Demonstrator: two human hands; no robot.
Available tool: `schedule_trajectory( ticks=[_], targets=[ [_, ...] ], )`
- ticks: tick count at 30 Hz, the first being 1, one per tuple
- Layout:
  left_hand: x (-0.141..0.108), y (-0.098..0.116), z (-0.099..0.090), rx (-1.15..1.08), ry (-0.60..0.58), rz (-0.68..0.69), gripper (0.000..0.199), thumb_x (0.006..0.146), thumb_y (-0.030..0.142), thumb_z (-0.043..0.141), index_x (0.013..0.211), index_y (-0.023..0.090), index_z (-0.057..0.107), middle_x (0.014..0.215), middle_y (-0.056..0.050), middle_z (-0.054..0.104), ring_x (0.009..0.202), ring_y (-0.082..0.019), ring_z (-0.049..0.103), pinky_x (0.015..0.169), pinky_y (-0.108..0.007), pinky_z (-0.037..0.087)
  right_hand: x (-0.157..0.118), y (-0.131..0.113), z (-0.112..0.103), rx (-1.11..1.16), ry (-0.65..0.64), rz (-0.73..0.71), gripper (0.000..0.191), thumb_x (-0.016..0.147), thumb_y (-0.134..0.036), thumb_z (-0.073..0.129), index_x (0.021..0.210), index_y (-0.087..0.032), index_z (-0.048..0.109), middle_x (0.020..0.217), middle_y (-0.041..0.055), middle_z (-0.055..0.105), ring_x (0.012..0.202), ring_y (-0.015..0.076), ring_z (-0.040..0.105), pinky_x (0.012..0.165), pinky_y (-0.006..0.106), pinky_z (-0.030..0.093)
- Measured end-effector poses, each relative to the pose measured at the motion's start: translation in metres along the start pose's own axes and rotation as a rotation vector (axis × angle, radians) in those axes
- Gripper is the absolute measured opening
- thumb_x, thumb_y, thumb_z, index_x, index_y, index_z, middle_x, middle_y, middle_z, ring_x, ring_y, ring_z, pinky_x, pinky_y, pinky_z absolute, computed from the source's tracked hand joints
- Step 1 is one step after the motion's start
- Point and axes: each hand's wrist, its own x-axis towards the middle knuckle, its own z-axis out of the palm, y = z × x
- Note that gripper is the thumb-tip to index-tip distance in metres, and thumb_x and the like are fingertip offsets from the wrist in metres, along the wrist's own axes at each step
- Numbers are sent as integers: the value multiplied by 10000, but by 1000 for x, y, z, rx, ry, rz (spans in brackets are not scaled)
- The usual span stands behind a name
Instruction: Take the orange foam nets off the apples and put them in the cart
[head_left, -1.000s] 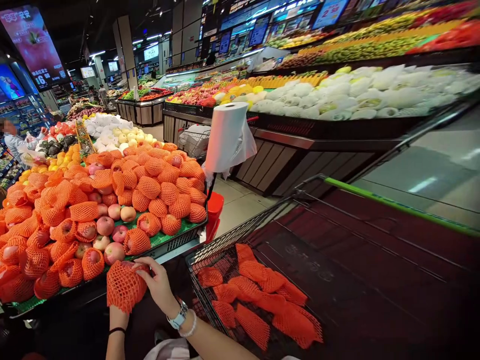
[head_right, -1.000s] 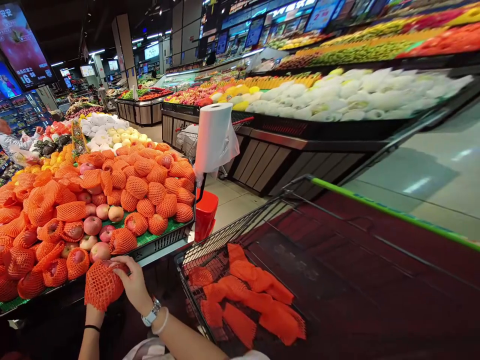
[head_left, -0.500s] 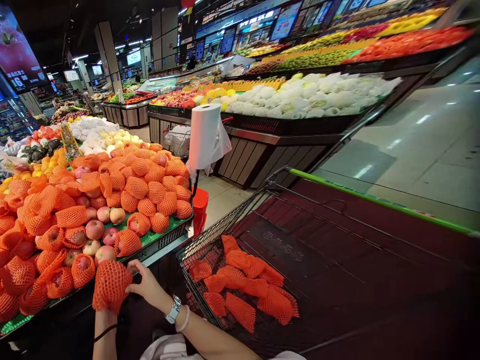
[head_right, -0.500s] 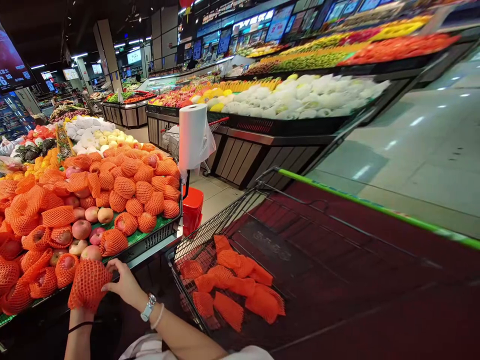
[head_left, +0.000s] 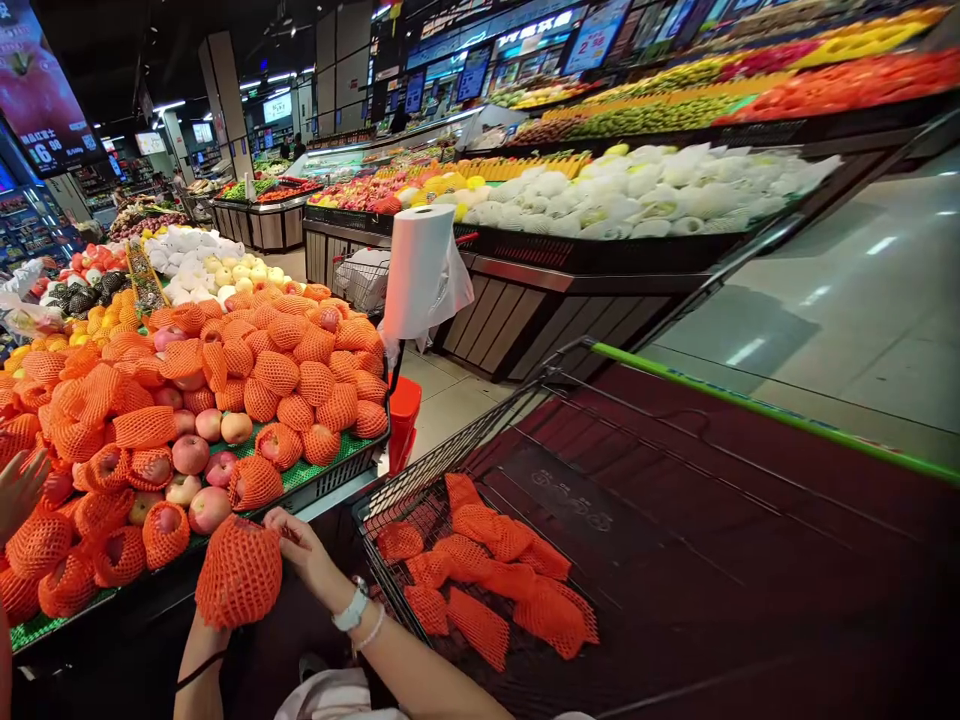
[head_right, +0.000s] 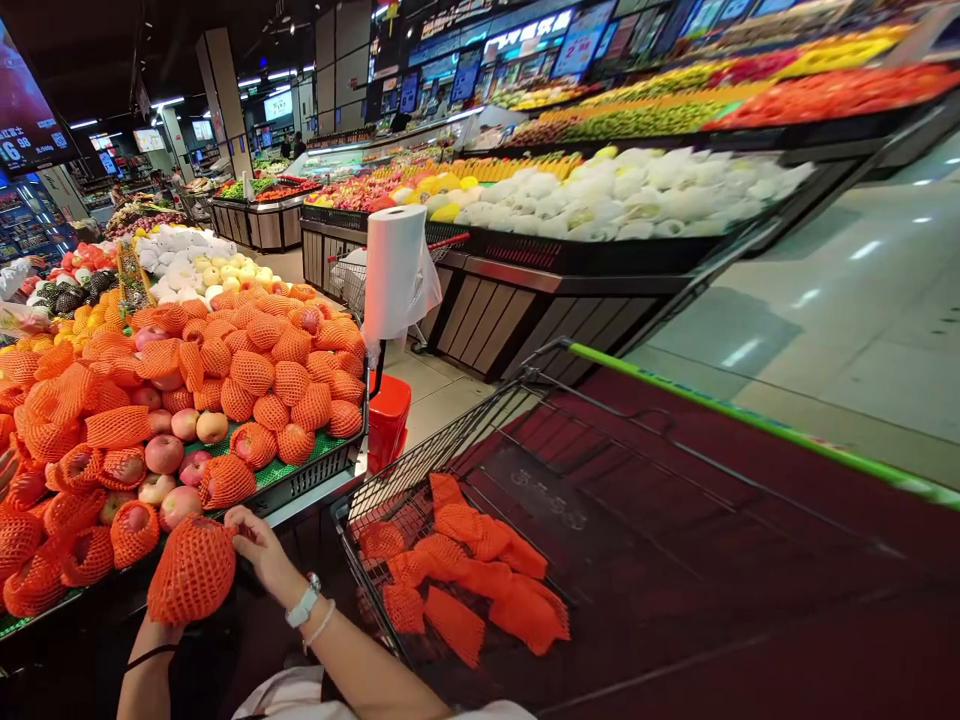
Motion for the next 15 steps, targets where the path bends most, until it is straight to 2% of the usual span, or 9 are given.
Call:
schedule_trajectory(
  ticks=[3, 5, 7, 9, 11, 12, 14, 15],
  targets=[
    [34, -7, 7, 213, -16, -27, 654, 913, 170, 21, 1169, -42, 585, 1502, -241, 408, 1494, -349, 202, 1150, -652, 156, -17, 10, 19, 63, 197, 76, 561, 789, -772, 598, 1021, -261, 592, 1043, 48, 605, 964, 219, 584, 830, 340, 492],
    [63, -1, 7, 277, -75, -99, 680, 900, 89, -35, 1279, -117, 490, 1553, -283, 280, 1496, -356, 171, 1140, -632, 207, -25, 7, 26, 151, 238, 164, 579, 829, -771, 536, 1146, -287, 562, 1059, 56, 636, 971, 222, 619, 776, 332, 514],
    [87, 5, 3, 295, -115, -140, 707, 889, 60, -71, 1333, -119, 450, 1532, -260, 338, 1460, -335, 279, 1114, -567, 307, -31, -2, 29, 304, 185, 284, 637, 817, -789, 523, 1224, -299, 544, 1084, 62, 670, 982, 230, 652, 740, 335, 534],
    [99, 9, -1, 320, -115, -163, 721, 891, 60, -78, 1340, -97, 465, 1464, -217, 460, 1375, -291, 420, 1074, -478, 383, -34, -11, 30, 446, 90, 381, 680, 738, -707, 696, 1269, -316, 532, 1144, 53, 687, 1025, 239, 669, 778, 358, 553],
    [91, 9, -5, 364, -51, -215, 671, 932, 100, -30, 1321, -105, 477, 1410, -202, 508, 1322, -273, 455, 1082, -438, 369, -34, -15, 28, 492, 43, 407, 722, 618, -501, 879, 1238, -308, 563, 1170, 35, 700, 1085, 242, 667, 894, 384, 544],
    [81, 9, -7, 399, 12, -259, 621, 957, 132, 27, 1307, -114, 477, 1385, -204, 511, 1310, -281, 444, 1093, -440, 345, -32, -16, 26, 483, 59, 397, 718, 576, -414, 916, 1202, -292, 588, 1165, 27, 708, 1114, 241, 661, 964, 390, 520],
    [50, 9, -13, 485, 168, -391, 506, 965, 171, 163, 1189, -93, 533, 1220, -169, 537, 1219, -273, 440, 1071, -437, 327, -26, -16, 17, 439, 134, 361, 642, 585, -397, 910, 1141, -248, 626, 1157, 35, 719, 1165, 249, 644, 1065, 405, 463],
    [31, 10, -16, 490, 238, -455, 415, 937, 175, 237, 1054, -29, 579, 1061, -116, 530, 1119, -252, 444, 1032, -434, 332, -21, -17, 11, 421, 183, 341, 617, 605, -435, 892, 1127, -230, 634, 1169, 47, 717, 1185, 259, 635, 1087, 418, 447]
  ],
)
